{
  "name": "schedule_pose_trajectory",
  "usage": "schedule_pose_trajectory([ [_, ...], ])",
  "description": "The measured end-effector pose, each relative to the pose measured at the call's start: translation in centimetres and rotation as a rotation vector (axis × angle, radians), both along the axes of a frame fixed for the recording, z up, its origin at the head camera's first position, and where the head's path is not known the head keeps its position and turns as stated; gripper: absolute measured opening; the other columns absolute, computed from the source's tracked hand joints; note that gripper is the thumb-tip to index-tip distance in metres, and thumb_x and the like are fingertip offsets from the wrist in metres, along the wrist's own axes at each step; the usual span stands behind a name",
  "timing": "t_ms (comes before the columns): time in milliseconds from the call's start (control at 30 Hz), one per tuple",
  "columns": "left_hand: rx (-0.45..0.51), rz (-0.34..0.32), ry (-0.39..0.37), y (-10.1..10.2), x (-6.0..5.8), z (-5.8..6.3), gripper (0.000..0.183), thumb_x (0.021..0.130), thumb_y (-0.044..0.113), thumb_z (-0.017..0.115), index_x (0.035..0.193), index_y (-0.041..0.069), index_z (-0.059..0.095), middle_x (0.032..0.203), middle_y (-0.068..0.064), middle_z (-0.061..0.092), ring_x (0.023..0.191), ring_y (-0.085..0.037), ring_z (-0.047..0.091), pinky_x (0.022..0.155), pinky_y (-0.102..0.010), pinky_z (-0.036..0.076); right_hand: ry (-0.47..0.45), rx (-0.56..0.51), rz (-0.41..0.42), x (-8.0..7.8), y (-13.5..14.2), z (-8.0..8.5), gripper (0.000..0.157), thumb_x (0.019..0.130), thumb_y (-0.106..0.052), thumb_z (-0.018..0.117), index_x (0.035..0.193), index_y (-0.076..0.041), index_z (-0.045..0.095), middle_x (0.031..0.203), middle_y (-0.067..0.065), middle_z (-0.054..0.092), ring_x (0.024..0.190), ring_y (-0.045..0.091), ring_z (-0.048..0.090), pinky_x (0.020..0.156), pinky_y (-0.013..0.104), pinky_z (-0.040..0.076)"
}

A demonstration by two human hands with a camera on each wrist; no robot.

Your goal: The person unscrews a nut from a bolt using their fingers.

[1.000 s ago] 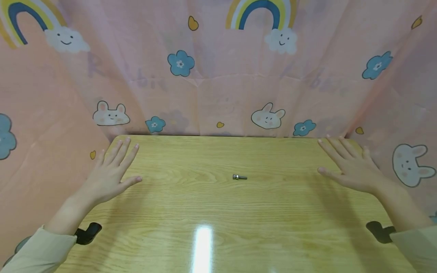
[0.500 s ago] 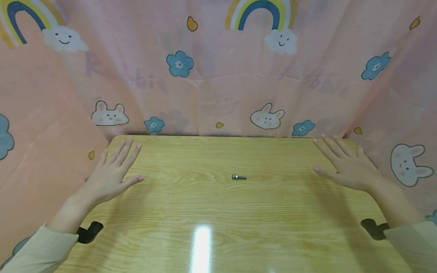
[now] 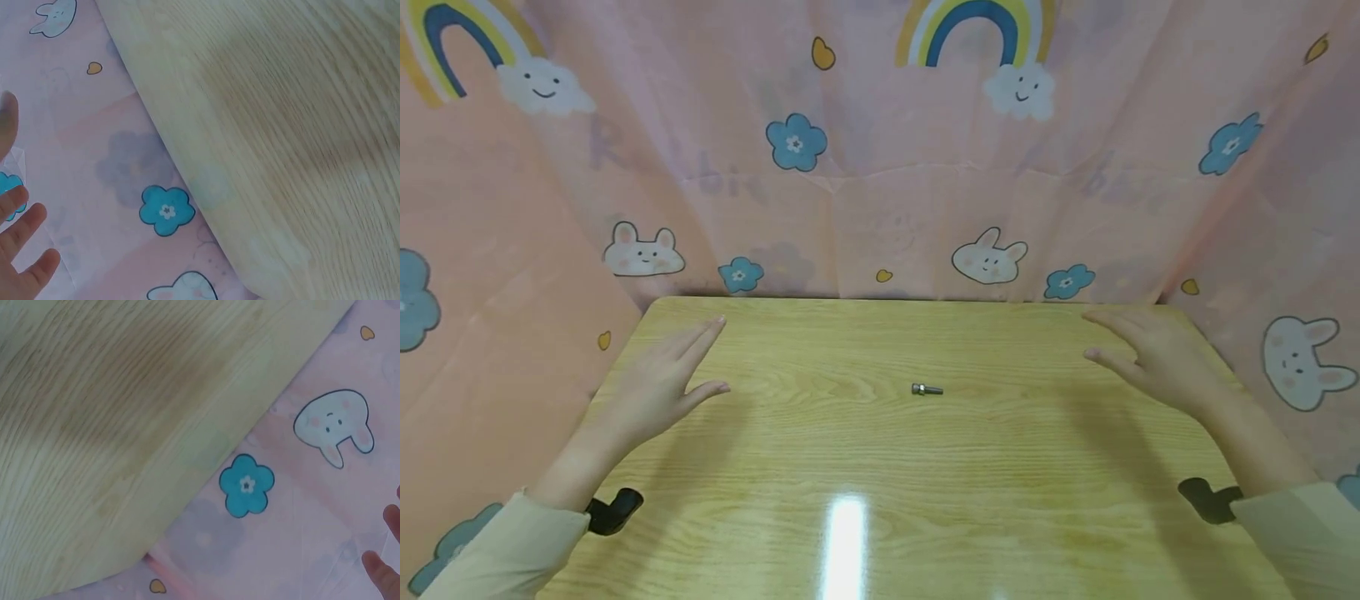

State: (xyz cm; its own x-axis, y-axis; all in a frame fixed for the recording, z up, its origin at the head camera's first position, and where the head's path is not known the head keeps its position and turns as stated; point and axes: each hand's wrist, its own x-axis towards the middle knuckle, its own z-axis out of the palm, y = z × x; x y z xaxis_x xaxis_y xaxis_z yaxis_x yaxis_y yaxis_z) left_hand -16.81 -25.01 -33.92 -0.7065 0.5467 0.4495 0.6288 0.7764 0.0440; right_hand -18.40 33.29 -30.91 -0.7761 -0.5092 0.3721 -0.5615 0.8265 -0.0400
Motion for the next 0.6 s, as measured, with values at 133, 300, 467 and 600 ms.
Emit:
schedule_pose_trajectory([
  [133, 0.060, -0.016, 0.040, 0.9, -0.3, -0.2, 0.075, 0.075, 0.023, 0.077, 0.137, 0.001, 0.042, 0.121, -0.021, 0.058, 0.104, -0.038, 0.057, 0.082, -0.050, 0.049, -0.017, -0.098, 0.039, -0.1, -0.8, -0.4, 0.046, 0.081, -0.021, 0.073, 0.119, 0.000, 0.059, 0.117, 0.022, 0.059, 0.105, 0.041, 0.054, 0.079, 0.054, 0.045],
  [300, 0.134, 0.033, -0.033, 1.9, -0.4, -0.3, 0.069, 0.076, 0.018, 0.077, 0.136, 0.004, 0.045, 0.114, -0.016, 0.062, 0.094, -0.031, 0.063, 0.068, -0.045, 0.053, -0.033, -0.169, 0.059, -0.2, -1.6, -1.0, 0.039, 0.078, -0.012, 0.075, 0.114, -0.002, 0.063, 0.107, 0.015, 0.065, 0.096, 0.031, 0.058, 0.069, 0.045, 0.049],
  [467, 0.253, 0.036, -0.161, 3.1, -0.5, -0.6, 0.056, 0.079, 0.015, 0.075, 0.130, 0.005, 0.052, 0.116, -0.015, 0.061, 0.094, -0.028, 0.061, 0.066, -0.041, 0.052, -0.066, -0.201, 0.041, -0.2, -2.4, -1.2, 0.034, 0.078, -0.009, 0.074, 0.111, -0.004, 0.065, 0.100, 0.008, 0.067, 0.088, 0.021, 0.059, 0.065, 0.039, 0.049],
  [600, 0.339, 0.007, -0.266, 4.3, -0.6, -0.8, 0.048, 0.080, 0.013, 0.074, 0.124, 0.007, 0.058, 0.117, -0.012, 0.060, 0.094, -0.025, 0.060, 0.067, -0.039, 0.051, -0.158, -0.236, -0.004, -0.4, -3.3, -1.3, 0.032, 0.083, -0.012, 0.071, 0.113, -0.004, 0.065, 0.098, 0.009, 0.068, 0.084, 0.021, 0.061, 0.069, 0.040, 0.051],
])
